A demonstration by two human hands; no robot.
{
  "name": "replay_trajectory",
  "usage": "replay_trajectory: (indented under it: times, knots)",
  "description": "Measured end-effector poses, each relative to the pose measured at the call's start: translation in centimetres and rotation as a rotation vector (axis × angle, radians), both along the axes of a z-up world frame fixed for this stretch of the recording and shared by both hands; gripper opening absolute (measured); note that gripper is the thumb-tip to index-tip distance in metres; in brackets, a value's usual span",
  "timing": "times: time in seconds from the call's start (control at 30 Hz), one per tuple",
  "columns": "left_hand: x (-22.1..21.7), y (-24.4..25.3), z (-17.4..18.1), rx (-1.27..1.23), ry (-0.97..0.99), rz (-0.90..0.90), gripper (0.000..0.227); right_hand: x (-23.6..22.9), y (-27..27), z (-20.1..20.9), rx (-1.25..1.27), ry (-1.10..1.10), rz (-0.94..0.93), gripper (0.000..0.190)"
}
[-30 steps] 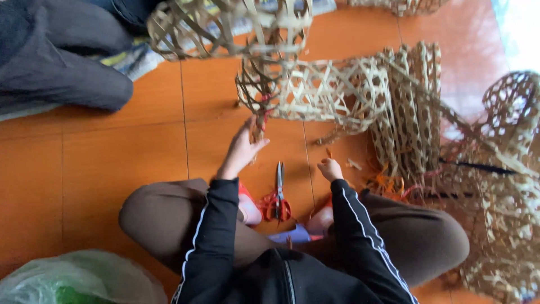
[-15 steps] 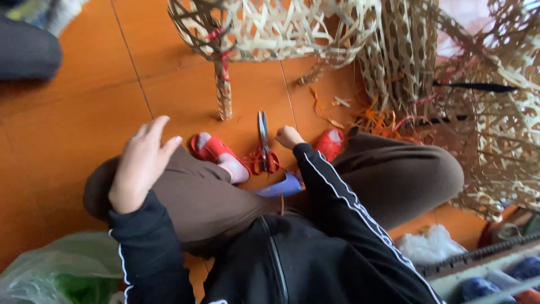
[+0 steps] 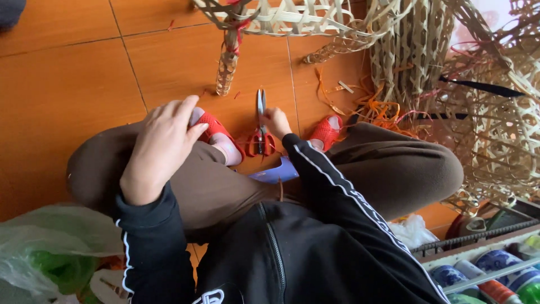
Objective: Assembling a giraffe-shaped souvenir from woven bamboo sections by joining them with plastic ties and trimming the excess with scissors.
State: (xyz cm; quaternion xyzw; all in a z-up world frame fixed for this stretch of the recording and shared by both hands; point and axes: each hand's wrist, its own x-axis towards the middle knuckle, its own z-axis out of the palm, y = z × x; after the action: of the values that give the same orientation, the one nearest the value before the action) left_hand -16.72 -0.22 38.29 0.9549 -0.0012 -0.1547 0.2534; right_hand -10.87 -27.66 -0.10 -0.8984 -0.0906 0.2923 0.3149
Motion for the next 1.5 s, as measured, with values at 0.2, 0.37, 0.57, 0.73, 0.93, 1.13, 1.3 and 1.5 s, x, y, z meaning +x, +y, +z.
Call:
replay_trajectory:
  times: [0.2, 0.37, 0.57, 0.73, 0.93, 1.13, 1.3, 1.5]
  knots:
    - [0.0, -1.1, -2.1, 0.048, -0.093, -0.1, 0.05, 5.5, 2.9, 14.9, 0.855, 0.458, -0.417, 0.008]
    - [2.1, -4.1, -1.6, -0.041, -0.236, -0.132, 0.064, 5.3, 4.2, 25.3, 0.949, 0.341, -0.073, 0.008]
    - [4.3, -5.3, -3.0, -0.204, -0.236, -0.115, 0.053, 5.0, 2.9, 30.6, 0.954, 0.133, 0.039, 0.008]
    - [5.4, -4.6, -2.4, -0.456, -0.328, -0.011, 0.015, 5.9, 0.2, 31.0, 0.9, -0.011, 0.015, 0.011]
    - [6.3, -5.1, -4.6, -0.651, -0.364, 0.191, 0.022, 6.2, -0.8, 31.8, 0.826, -0.142, -0.049, 0.014]
    - [6.3, -7.3, -5.0, -0.849, -0.149, 0.027, 0.059, 5.4, 0.4, 30.4, 0.475, -0.479, -0.098, 0.009]
    - [5.8, -5.0, -2.4, -0.978, -0.064, 0.205, 0.02, 6.5, -2.1, 31.6, 0.539, -0.409, -0.164, 0.015]
    - [5.7, -3.8, -3.5, -1.018, 0.016, 0.185, 0.04, 6.6, -3.1, 33.3, 0.47, -0.325, -0.117, 0.018]
